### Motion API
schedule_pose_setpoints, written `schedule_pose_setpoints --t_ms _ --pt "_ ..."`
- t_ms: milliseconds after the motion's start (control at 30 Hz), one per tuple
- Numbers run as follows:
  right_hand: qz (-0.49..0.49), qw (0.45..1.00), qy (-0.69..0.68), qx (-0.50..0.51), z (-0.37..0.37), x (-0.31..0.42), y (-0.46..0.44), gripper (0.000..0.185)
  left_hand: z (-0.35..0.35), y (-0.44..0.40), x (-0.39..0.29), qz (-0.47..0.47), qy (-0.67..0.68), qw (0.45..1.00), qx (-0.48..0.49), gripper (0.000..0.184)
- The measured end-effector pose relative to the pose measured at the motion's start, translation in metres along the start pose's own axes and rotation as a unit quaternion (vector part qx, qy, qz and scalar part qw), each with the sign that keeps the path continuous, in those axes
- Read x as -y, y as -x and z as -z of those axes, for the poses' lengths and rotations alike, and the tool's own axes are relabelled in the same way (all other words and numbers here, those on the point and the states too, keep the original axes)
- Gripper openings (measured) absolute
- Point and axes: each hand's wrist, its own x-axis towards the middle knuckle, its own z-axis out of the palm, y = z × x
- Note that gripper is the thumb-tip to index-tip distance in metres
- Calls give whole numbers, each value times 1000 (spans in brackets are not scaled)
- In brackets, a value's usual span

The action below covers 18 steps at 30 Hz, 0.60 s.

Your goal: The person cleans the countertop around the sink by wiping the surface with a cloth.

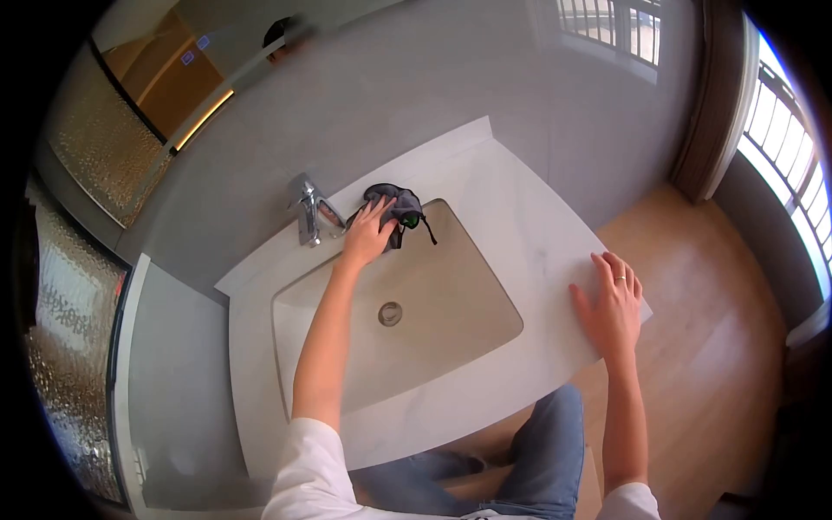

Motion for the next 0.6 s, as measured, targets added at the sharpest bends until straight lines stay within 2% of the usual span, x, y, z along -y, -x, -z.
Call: schedule_pose_setpoints --t_ms 233,300,400,600 --pt "5 1000 -10 -12 3 -1 -1 57 -40 -87 -54 -46 131 987 84 48" --pt "9 1000 -12 7 6 1 -1 58 -52 -117 -67 -62 129 983 117 52" --pt "6 1000 -9 14 7 0 -3 58 -69 -147 -94 -71 38 979 190 64" --pt "8 1000 -19 20 8 0 -4 56 -99 -185 -154 -28 40 984 169 68"
